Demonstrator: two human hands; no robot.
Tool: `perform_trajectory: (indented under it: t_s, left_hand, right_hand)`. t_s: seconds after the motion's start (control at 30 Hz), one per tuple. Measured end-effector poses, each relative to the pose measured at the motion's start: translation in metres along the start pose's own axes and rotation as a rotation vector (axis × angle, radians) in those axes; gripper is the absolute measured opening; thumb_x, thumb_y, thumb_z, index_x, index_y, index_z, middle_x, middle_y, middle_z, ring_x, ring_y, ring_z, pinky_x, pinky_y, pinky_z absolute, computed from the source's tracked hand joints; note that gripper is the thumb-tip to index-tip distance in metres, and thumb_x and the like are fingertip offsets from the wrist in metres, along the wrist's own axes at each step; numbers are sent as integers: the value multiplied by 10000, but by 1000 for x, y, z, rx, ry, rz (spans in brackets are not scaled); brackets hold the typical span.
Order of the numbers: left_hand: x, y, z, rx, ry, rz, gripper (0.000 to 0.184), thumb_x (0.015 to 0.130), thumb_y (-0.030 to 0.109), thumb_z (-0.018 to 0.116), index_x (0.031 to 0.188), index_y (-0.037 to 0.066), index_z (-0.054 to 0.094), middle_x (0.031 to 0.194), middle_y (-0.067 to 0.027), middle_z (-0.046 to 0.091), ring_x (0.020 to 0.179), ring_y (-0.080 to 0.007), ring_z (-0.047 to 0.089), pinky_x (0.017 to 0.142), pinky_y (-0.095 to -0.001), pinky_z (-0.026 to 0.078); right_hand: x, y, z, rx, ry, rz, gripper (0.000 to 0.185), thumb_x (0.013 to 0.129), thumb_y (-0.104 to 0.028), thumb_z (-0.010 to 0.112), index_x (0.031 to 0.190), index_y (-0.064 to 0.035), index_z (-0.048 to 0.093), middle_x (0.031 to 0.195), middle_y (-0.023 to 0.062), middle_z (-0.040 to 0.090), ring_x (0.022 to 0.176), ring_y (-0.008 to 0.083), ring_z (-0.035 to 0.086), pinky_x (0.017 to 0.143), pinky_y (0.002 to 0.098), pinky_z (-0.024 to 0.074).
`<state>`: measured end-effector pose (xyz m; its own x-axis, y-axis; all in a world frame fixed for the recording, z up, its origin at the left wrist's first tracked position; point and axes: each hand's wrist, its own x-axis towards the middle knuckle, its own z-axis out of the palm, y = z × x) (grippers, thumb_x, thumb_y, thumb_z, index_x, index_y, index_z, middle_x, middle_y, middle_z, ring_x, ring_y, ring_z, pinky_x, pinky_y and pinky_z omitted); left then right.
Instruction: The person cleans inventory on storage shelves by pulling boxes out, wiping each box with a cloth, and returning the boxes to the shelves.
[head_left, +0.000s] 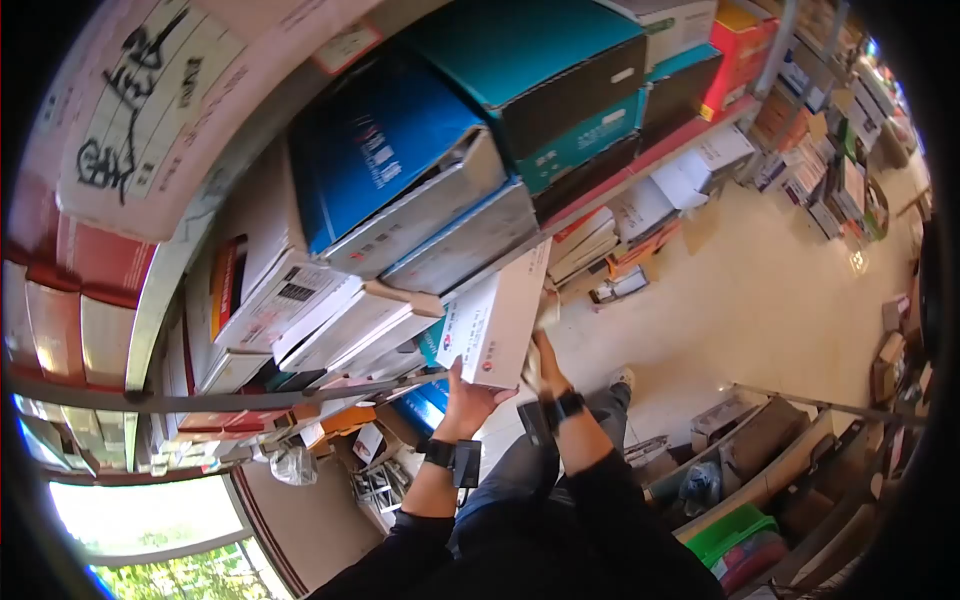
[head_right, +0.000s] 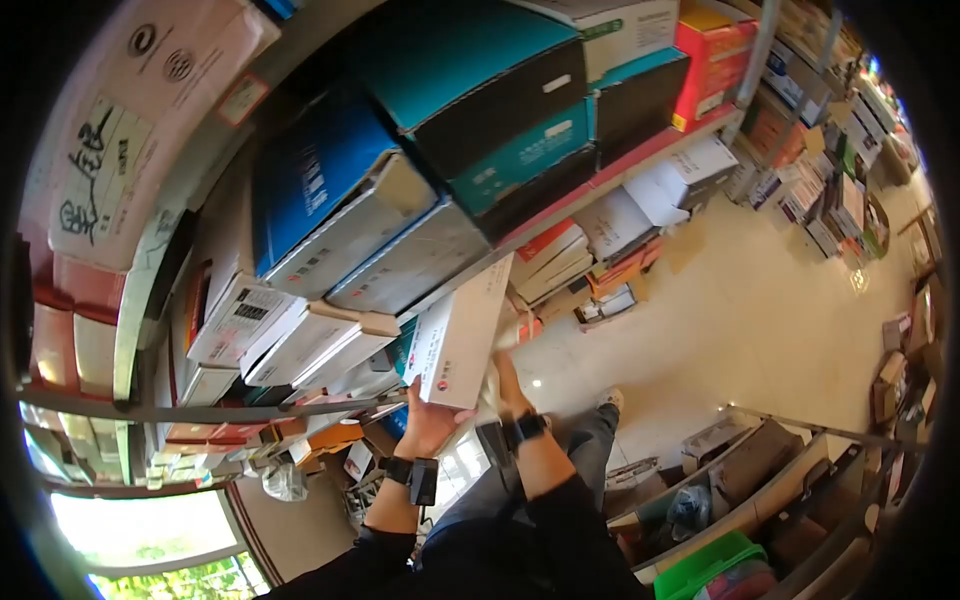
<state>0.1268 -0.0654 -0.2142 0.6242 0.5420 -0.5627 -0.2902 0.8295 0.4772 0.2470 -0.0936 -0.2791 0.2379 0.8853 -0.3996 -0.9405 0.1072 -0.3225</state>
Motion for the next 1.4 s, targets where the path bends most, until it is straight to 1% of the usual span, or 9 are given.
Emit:
perform_trajectory:
  t_s: [0.23,0.33,0.47,0.5,0.67,0.77,1.07,1.2,1.4]
  left_hand:
    - [-1,8,-8,187,-74,-174,809,773,631,340,1232,-33,309,1085,-287,476,991,-340,502,836,-427,411]
    - [3,21,-33,244,-137,-376,753,784,620,347,1219,5,346,1127,-221,474,1030,-308,480,826,-420,415]
    - [22,10,-81,305,-55,4,724,772,579,436,1232,29,337,1182,-197,431,1086,-299,430,876,-449,369]
    - [32,6,-91,-200,-117,-41,607,825,406,459,1247,3,291,1242,-171,396,1113,-305,406,967,-437,280]
    - [40,1,-71,-92,-106,-75,592,782,318,554,1229,10,319,1209,-167,421,1087,-317,421,935,-456,327]
    - [42,-7,-60,-97,-174,-50,547,781,279,559,1205,-2,356,1151,-165,464,1047,-317,455,902,-463,365]
    - [36,-1,-51,-60,-86,50,473,753,177,580,1151,-9,406,1085,-137,497,1001,-277,483,801,-471,447]
    - [32,1,-51,-53,-52,57,495,733,175,590,1150,-15,403,1084,-144,498,1001,-283,482,798,-466,442]
    - [34,-5,-56,-26,-13,85,501,742,154,560,1184,4,378,1117,-138,480,1006,-277,483,811,-465,432]
  right_hand:
    - [-46,1,-36,-1102,-125,-693,197,817,-54,432,1014,-48,423,829,28,490,726,113,490,595,226,424]
    - [-64,-30,0,-94,55,-102,262,836,-175,441,1068,-53,422,919,27,502,833,139,505,674,258,448]
    - [-72,-33,-4,-201,-30,-257,351,865,-232,409,1175,-70,380,1101,50,458,1009,170,463,821,287,429]
    - [-69,-25,-15,-777,-76,-639,344,865,-220,407,1177,-76,383,1122,52,445,1038,169,448,831,286,422]
    - [-56,-46,-49,2,342,-152,336,813,-288,433,1065,-70,484,993,56,539,918,180,522,746,313,451]
    - [-64,-61,-29,-32,27,-54,329,819,-288,425,1058,-69,483,961,48,546,849,167,536,681,295,455]
    - [-56,-67,12,-610,305,-585,237,782,-49,483,1008,22,494,1073,98,503,938,187,499,774,286,417]
    - [0,-71,30,-1746,124,-1017,292,671,-47,589,958,-41,537,1098,198,436,1043,368,409,859,418,341]
    - [1,-9,73,-2392,-21,-791,500,654,-192,607,1135,-157,474,1235,159,343,1165,388,296,920,607,170]
